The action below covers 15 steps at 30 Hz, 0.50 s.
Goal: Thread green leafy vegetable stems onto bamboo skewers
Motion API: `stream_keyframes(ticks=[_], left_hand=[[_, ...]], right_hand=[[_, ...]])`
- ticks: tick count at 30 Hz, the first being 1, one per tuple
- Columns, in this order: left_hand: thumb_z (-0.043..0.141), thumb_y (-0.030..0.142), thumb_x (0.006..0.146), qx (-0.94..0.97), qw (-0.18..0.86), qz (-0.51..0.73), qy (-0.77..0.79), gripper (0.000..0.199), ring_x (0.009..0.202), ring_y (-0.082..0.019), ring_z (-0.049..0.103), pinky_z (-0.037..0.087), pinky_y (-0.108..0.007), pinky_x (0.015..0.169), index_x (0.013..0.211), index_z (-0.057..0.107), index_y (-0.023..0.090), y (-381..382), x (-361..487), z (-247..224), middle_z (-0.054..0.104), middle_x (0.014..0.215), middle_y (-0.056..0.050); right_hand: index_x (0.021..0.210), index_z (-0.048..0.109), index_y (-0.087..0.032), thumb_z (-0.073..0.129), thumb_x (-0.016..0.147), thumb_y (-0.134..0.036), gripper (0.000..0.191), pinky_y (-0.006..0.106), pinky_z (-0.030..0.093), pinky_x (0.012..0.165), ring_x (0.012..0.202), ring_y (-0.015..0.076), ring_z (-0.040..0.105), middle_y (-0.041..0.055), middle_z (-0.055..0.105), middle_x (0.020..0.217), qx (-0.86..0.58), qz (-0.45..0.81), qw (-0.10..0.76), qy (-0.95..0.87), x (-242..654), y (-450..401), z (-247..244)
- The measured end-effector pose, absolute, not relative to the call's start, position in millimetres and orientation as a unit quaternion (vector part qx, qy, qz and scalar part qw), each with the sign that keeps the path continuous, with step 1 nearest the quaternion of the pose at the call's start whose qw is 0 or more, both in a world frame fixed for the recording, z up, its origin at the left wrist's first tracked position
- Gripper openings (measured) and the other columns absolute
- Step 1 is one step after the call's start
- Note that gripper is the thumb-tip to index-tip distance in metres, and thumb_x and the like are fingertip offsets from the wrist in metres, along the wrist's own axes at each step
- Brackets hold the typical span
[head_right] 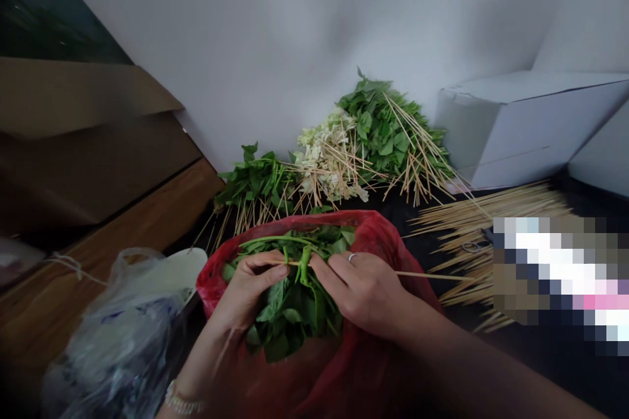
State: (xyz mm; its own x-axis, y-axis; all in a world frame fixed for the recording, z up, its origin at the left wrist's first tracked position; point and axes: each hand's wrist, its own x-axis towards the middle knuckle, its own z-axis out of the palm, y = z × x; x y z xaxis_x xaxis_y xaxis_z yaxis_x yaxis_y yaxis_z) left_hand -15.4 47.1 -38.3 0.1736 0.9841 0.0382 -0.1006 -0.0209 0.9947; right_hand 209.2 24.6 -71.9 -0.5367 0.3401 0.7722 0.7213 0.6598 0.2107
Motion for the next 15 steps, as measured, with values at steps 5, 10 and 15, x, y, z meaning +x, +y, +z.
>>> stream_keyframes(ticks=[5,10,15], left_hand=[[0.093,0.048,0.059,0.507,0.525,0.529,0.434,0.032,0.068,-0.017,0.068,0.055,-0.029,0.069,0.07,0.082,0.019,50.7,-20.5,-39.6,0.078,0.074,-0.005],[0.084,0.052,0.073,0.482,0.5,0.566,0.445,0.037,0.07,-0.016,0.068,0.055,-0.027,0.074,0.086,0.083,0.018,54.7,-34.2,-34.4,0.078,0.076,-0.005],[0.081,0.032,0.079,0.606,0.392,0.497,0.482,0.017,0.08,-0.02,0.071,0.054,-0.028,0.076,0.091,0.083,0.021,53.5,-35.2,-26.2,0.081,0.086,-0.006]], right_hand=[[0.12,0.063,-0.01,0.047,0.096,-0.006,0.029,0.033,0.047,0.057,0.063,0.0168,0.059,0.0045,0.068,0.077,-0.312,-0.234,0.425,-0.817,215.6,29.6,-61.8],[0.113,0.063,-0.018,0.046,0.093,-0.008,0.028,0.038,0.052,0.07,0.077,0.0223,0.066,0.007,0.071,0.087,-0.347,-0.202,0.531,-0.746,233.3,37.9,-48.8],[0.119,0.06,-0.02,0.049,0.094,-0.01,0.029,0.045,0.051,0.076,0.085,0.0278,0.067,0.0101,0.072,0.095,-0.345,-0.186,0.559,-0.731,241.2,40.5,-48.5]])
